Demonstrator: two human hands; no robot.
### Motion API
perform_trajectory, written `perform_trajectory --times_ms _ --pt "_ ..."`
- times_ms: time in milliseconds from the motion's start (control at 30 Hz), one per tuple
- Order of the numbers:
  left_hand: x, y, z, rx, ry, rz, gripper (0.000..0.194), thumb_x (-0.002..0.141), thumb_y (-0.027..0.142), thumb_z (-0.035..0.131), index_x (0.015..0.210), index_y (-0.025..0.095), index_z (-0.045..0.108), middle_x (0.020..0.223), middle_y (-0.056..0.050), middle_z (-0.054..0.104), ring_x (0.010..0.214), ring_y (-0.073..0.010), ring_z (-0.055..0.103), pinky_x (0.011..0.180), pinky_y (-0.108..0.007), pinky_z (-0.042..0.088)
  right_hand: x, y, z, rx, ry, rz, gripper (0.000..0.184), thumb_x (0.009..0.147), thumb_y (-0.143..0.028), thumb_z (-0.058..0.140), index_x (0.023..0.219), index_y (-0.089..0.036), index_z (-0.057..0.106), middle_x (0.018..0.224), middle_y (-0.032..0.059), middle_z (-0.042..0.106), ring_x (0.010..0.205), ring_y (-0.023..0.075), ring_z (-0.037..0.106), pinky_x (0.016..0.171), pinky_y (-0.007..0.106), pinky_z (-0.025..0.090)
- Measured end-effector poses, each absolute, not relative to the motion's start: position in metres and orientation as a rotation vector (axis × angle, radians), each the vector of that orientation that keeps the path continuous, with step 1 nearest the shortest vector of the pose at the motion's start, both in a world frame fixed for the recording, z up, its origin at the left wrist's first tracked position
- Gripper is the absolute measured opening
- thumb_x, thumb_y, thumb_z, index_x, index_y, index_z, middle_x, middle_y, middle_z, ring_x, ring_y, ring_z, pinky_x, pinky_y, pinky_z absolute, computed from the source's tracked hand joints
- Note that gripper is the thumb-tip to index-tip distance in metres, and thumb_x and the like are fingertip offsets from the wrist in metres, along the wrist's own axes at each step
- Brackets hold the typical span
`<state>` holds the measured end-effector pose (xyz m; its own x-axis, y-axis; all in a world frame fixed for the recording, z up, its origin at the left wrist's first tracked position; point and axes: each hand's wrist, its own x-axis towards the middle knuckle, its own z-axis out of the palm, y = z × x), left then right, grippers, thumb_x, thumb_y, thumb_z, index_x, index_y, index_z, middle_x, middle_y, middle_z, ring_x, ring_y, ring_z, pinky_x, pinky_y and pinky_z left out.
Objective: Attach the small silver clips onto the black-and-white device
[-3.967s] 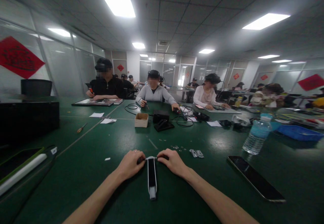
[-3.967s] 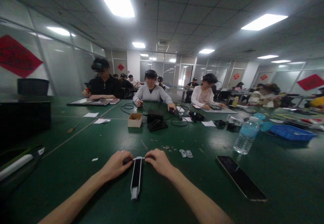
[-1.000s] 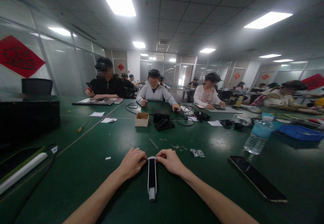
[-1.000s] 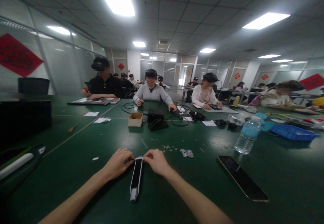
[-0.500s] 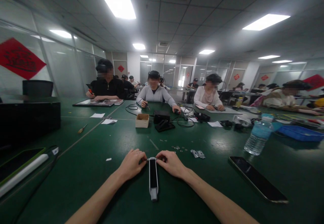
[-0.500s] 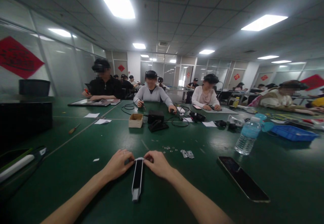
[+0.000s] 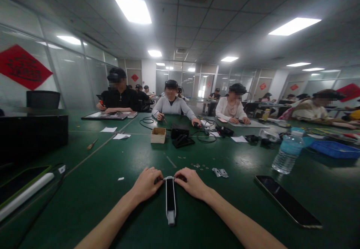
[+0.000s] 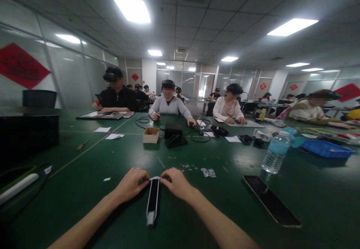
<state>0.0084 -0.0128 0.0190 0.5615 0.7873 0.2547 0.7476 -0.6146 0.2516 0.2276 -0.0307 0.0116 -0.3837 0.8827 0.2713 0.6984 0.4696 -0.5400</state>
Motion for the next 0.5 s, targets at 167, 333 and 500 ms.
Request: perform_trajectory --times_ms 167,333,500 --pt "0.0097 -0.0135 0.0208 2.678 1.331 0.502 0.011 0.085 0.021 0.053 0.08 0.019 0.063 0.083 -0.003 0.068 0.085 -0.0213 0.059 0.077 -0.034 0.04 0.2296 -0.0271 0.0062 -1.272 -2.212 0.438 0.018 0.088 -0.028 0.058 0.098 -0.018 0.07 0.091 0.0044 0.068 0.083 0.0167 0.058 0.075 0.026 0.044" --pt "0.0089 -0.0134 0.0201 2.672 1.333 0.519 0.012 0.085 0.023 0.053 0.081 0.02 0.063 0.084 -0.003 0.067 0.084 -0.0211 0.058 0.076 -0.034 0.041 0.2304 -0.0275 0.0066 -1.287 -2.226 0.423 0.019 0.088 -0.03 0.057 0.098 -0.02 0.07 0.09 0.0039 0.068 0.083 0.0167 0.057 0.075 0.026 0.044" --pt "0.008 -0.0124 0.0185 2.67 1.325 0.523 0.012 0.085 0.023 0.053 0.081 0.019 0.063 0.084 -0.004 0.067 0.084 -0.0213 0.058 0.077 -0.035 0.04 0.2298 -0.0302 0.0116 -1.322 -2.225 0.435 0.019 0.087 -0.03 0.058 0.097 -0.019 0.069 0.09 0.0044 0.067 0.082 0.017 0.057 0.072 0.026 0.044"
